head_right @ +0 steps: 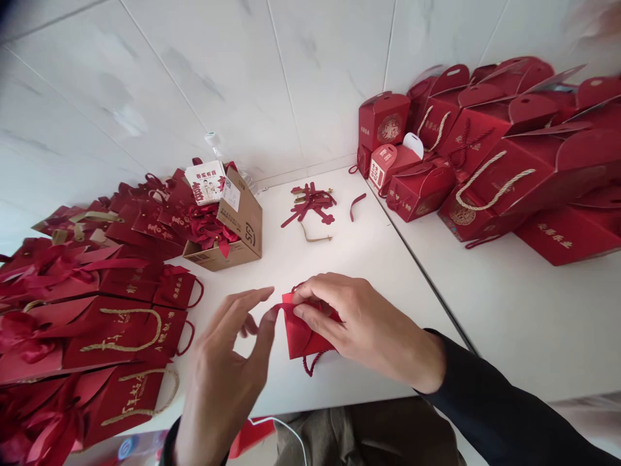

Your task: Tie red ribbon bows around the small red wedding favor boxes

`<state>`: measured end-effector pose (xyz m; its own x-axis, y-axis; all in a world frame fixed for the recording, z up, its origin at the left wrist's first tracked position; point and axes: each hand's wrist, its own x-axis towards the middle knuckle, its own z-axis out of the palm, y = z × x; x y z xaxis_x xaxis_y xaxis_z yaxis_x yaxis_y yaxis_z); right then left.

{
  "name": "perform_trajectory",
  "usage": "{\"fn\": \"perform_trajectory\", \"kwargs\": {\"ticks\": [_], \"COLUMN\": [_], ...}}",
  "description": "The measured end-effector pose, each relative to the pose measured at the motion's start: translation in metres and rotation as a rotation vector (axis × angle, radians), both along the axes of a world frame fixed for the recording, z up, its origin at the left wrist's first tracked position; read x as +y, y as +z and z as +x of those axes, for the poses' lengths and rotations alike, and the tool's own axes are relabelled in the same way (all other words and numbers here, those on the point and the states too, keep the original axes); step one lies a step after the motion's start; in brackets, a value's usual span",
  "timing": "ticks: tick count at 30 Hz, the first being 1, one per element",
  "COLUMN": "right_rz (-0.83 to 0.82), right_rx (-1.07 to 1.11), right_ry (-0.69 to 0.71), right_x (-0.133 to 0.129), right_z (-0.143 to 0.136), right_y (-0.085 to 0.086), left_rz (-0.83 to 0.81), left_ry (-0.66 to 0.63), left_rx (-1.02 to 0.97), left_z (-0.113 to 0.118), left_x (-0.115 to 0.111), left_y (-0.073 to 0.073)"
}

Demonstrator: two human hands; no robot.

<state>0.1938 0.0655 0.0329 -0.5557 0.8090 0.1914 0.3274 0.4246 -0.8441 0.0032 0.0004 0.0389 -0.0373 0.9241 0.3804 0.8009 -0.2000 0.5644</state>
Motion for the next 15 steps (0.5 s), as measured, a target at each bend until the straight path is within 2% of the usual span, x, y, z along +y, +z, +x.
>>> {"fn": "perform_trajectory", "kwargs": {"ticks": [4, 7, 12, 15], "right_rz": [-0.007, -0.014, -0.016, 0.080], "right_rx": [-0.011, -0.012, -0.050, -0.047], "right_ry": [-0.009, -0.035, -0.081, -0.023], "right_x": [0.001, 0.001, 0.003, 0.005], "right_z": [0.000, 0.002, 0.009, 0.013], "right_y": [-0.002, -0.003, -0.001, 0.002], "left_rz": [-0.219, -0.310, -0.399, -0.457], "left_ry": [-0.097, -0.049, 0.003, -0.010], "left_rx": [-0.255, -0.421, -0.781, -0.920], "left_z": [0.011, 0.015, 0.015, 0.015], "left_x": [0.003, 0.005, 0.012, 0.016], "left_y": [-0.020, -0.028, -0.030, -0.028]}}
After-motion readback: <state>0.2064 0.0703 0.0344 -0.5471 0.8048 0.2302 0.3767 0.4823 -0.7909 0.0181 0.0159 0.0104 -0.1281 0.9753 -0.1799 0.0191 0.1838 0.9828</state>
